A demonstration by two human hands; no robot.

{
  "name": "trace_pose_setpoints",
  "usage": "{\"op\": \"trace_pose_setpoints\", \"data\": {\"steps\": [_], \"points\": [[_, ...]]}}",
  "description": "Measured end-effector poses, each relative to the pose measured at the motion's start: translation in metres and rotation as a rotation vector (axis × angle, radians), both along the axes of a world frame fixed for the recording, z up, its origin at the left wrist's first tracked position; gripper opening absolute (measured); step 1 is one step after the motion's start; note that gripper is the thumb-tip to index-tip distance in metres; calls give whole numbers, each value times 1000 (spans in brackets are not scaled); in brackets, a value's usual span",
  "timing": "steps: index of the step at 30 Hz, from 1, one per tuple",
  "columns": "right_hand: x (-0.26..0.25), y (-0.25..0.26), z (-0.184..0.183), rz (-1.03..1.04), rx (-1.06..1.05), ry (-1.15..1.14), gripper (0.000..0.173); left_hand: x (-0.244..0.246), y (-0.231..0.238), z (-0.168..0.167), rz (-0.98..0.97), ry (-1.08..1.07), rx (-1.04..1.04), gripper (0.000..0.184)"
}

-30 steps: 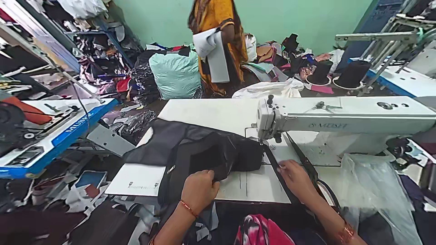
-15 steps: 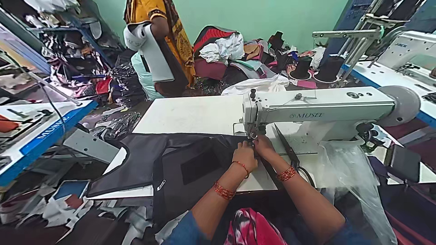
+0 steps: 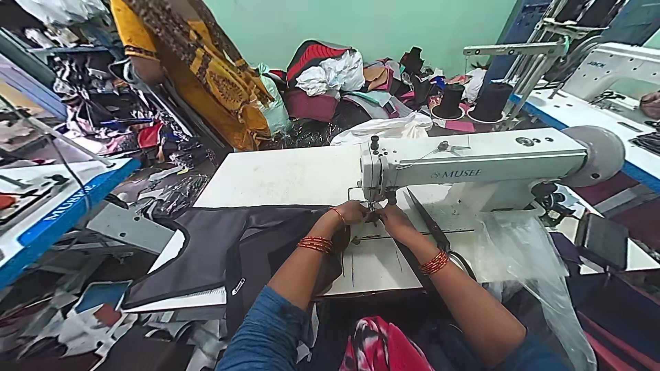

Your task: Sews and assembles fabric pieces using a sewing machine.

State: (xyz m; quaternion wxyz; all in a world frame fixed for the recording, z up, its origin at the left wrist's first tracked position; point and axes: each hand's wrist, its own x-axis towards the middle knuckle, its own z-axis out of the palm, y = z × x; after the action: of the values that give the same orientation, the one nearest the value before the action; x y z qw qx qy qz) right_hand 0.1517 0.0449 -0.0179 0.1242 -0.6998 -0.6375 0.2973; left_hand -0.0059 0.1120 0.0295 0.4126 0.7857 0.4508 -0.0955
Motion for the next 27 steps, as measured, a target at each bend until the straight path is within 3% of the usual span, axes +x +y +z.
{"op": "trace_pose_setpoints", "data": {"steps": [4,7,11,14,17,27], "points": [[-9,-6,1,43,-5,6,37,-3,3,-7,89,-99,-88,36],[-20,-9,1,15,-5,-4,32,-5,1,-8,44,-125,-108,33],[-16,-12,-7,-122,86,178,31,-8,2,-10,-92,57,192,37],[-13,-11,-9,-238,89,278,32,-9,-2,-23,-166,282,274,64],[-11,-9,-10,-292,61,329,39,-6,-16,-27,-138,298,305,78],[-8,-6,-14,-211,35,320,40,4,-36,-28,-33,237,271,72]]}}
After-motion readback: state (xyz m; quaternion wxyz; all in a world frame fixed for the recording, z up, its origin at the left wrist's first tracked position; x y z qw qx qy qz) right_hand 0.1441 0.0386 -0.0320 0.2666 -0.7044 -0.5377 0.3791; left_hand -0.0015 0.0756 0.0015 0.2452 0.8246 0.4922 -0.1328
